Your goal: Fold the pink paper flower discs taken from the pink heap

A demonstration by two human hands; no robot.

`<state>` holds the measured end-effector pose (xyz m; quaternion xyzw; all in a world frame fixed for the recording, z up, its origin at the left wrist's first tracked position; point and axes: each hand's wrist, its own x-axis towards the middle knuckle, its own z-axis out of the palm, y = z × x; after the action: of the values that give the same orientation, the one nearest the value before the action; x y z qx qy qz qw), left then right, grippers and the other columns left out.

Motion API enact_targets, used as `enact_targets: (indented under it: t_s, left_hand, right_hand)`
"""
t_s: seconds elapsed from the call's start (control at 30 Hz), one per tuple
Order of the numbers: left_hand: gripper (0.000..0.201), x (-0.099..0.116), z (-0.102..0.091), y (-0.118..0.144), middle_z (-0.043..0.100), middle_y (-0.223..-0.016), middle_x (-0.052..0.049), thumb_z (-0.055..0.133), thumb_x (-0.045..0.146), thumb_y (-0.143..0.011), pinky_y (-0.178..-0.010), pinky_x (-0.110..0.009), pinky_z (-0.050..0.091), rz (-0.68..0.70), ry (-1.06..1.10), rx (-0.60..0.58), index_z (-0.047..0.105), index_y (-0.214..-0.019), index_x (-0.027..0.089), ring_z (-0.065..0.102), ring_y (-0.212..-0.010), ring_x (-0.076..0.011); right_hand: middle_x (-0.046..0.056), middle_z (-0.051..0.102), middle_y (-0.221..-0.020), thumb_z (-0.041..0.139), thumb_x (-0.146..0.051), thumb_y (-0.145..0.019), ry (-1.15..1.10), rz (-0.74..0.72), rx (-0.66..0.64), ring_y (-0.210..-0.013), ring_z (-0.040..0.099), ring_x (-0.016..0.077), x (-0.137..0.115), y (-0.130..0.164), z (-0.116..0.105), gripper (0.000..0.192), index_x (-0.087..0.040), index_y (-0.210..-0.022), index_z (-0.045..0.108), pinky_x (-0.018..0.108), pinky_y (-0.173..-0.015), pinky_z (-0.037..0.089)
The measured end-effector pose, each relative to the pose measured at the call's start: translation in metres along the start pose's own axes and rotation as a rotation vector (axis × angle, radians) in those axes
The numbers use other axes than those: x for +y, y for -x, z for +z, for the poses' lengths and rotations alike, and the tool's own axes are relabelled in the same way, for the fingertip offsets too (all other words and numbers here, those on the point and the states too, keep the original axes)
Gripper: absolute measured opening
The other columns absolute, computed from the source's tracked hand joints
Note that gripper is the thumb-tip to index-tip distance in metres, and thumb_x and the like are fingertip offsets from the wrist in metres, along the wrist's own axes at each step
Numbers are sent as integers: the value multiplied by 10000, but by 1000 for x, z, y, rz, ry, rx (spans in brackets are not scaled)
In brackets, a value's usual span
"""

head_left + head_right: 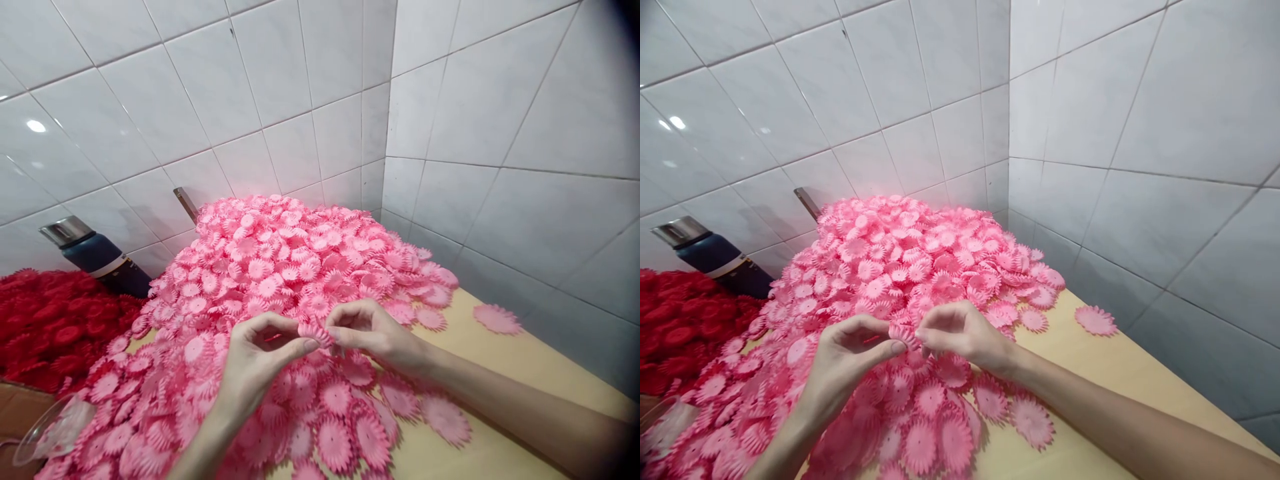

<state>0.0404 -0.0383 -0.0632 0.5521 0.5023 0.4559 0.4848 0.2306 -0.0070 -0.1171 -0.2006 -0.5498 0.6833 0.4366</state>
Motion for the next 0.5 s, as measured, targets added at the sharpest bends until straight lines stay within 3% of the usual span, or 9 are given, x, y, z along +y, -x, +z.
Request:
enact_targets:
  t_s: [0.17, 0.3, 0.5]
  left_hand:
    - [162, -3, -2, -2, 754, -723, -6, 843, 192, -640, -646, -169, 584, 36, -79, 26, 740, -761, 162, 715, -690, -133]
    - [253, -2, 1, -2, 774, -851, -18, 809, 178, -687, -707, -197, 594, 39, -64, -12, 759, -934, 199, 725, -791, -153]
    - [341, -2, 4, 1, 777, -793, -13, 850, 66, -565, -673, -202, 594, -51, 80, -125, 783, -876, 188, 725, -727, -164]
  right_hand:
    - [21, 725, -736, 719, -214, -819, 22, -18, -51, -685, 665, 117, 2, 1, -2, 60, -156, -828, 732, 247, -669, 528]
    - [11, 718, -757, 708, -187, -828, 45, -32, -41, -690, 651, 107, 1, 1, 0, 49, -166, -868, 727, 244, -679, 523]
    - [12, 706, -810, 698, -202, -840, 95, -39, -67, -729, 640, 102, -4, 3, 7, 50, -168, -865, 723, 228, -677, 508]
